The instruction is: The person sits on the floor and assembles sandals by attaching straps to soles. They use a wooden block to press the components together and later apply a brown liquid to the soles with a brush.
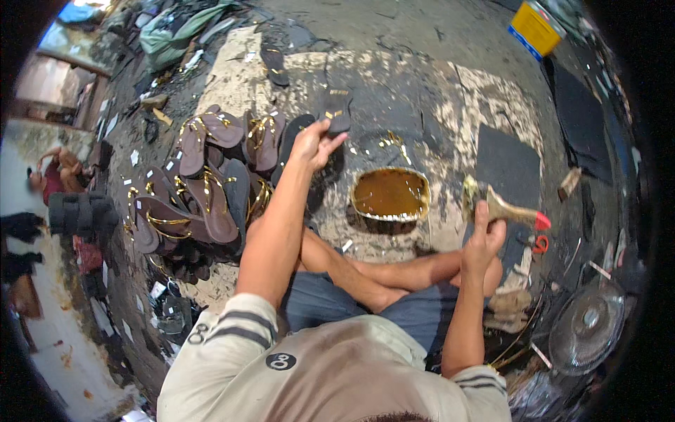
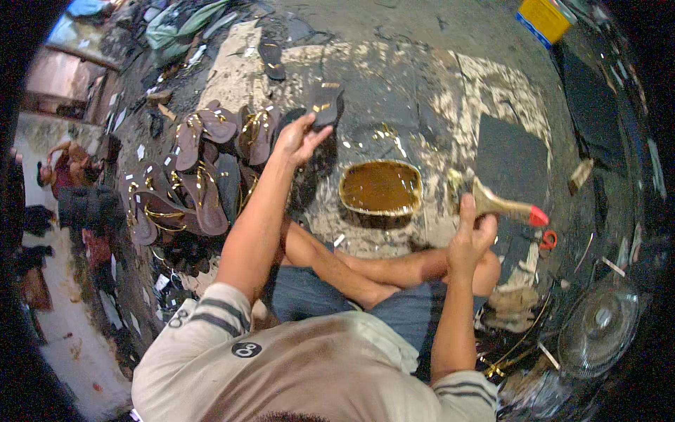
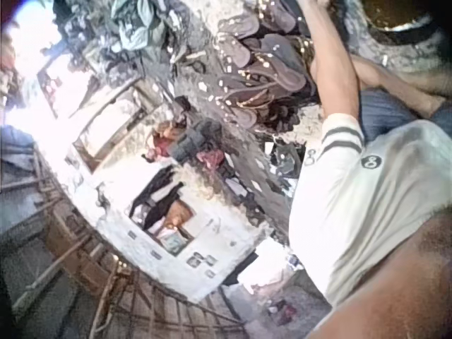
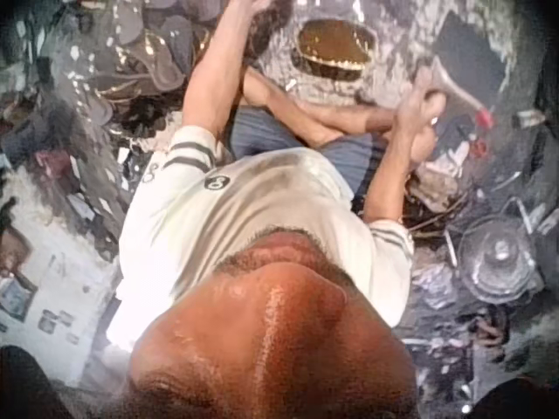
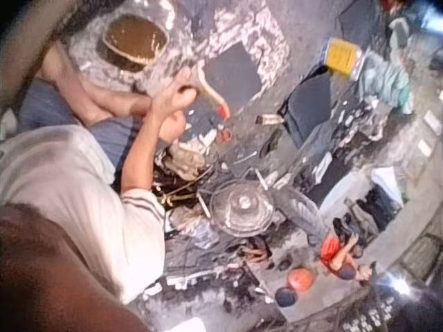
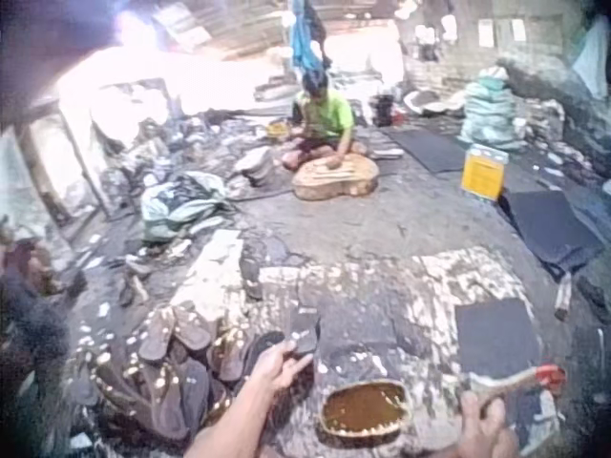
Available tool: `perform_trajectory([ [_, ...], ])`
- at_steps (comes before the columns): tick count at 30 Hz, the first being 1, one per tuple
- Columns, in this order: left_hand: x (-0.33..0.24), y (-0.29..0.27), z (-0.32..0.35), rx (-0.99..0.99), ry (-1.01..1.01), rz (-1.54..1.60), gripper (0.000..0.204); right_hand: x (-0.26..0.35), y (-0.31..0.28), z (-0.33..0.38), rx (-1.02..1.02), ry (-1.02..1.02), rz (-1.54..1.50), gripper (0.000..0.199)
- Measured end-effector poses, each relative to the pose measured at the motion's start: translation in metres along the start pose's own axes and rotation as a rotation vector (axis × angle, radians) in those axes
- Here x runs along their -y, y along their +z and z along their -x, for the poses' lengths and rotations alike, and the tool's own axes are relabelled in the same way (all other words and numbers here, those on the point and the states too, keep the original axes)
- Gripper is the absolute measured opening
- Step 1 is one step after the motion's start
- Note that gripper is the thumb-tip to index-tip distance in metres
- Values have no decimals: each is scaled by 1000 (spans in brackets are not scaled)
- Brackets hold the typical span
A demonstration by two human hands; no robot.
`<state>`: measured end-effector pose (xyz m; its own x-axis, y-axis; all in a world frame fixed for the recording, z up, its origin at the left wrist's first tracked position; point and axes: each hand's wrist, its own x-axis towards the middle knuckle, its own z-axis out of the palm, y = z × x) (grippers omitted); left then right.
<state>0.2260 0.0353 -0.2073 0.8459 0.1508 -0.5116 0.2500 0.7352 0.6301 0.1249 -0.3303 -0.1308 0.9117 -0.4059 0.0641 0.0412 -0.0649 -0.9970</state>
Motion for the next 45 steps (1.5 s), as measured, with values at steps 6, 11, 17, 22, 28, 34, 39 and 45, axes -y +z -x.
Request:
perform_trajectory([
  [6,-64,-18,-172,-392,335,-239,46,7,-47,9,-51,147,237,35],
  [11,-74,-57,-251,-525,431,-331,35,22,-87,23,-175,161,356,33],
  [17,-107,-94,-280,-901,435,-1210,80,7,-35,-2,-44,327,614,39],
  [22,-26,107,-29,838,501,-1310,85,-7,40,-13,555,-96,610,25],
  [28,9,167,88,1115,700,-1403,16,-19,43,-24,565,-520,510,54],
  [34,-35,132,72,728,646,-1144,28,-21,-285,-87,-539,-451,632,65],
  [39,-79,91,73,467,673,-1224,31,13,-559,-35,-1285,60,1178,110],
  [45,-66,136,109,427,636,-1267,35,-15,-712,26,-1197,191,1211,128],
])
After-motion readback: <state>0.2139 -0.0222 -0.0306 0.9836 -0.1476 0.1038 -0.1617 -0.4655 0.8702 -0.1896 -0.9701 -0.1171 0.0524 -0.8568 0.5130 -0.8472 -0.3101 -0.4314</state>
